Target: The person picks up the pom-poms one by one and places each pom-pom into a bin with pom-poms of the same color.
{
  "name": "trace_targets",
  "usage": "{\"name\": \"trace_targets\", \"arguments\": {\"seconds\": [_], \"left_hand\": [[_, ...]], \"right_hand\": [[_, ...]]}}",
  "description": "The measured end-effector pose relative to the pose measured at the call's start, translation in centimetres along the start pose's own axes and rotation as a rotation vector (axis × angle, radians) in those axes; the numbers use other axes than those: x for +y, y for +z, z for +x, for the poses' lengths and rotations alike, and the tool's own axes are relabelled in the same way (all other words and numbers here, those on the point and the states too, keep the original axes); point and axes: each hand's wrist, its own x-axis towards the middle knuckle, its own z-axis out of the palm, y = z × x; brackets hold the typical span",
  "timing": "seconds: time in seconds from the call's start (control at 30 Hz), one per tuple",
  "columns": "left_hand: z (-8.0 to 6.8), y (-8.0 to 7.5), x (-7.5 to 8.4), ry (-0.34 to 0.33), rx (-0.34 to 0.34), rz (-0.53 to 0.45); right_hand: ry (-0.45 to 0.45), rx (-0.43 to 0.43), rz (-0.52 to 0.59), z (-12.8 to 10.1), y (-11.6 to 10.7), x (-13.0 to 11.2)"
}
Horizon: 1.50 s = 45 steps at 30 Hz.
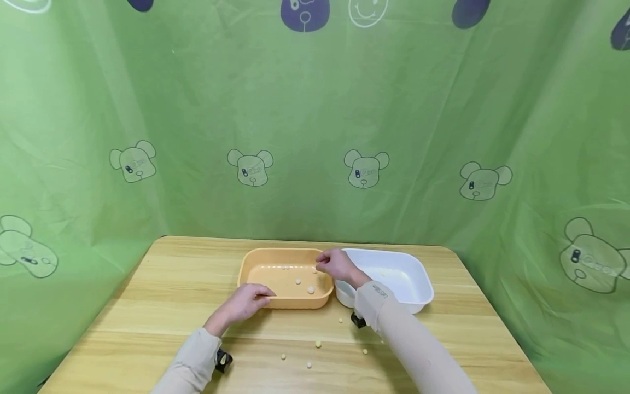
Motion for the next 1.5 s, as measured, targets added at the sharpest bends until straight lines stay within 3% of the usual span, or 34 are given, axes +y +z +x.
{"name": "trace_targets", "arguments": {"seconds": [0.47, 0.87, 1.5], "left_hand": [[0.0, -0.2, 0.3, 0.016, -0.002, -0.002], [-0.1, -0.1, 0.3, 0.028, -0.002, -0.002], [-0.1, -0.1, 0.4, 0.020, -0.007, 0.001]], "right_hand": [[-0.098, -0.009, 0.008, -3.6, -1.8, -0.8], [-0.157, -0.064, 0.061, -7.3, -1.5, -1.9], [-0.244, -0.301, 0.054, -11.9, 0.8, -1.7]]}}
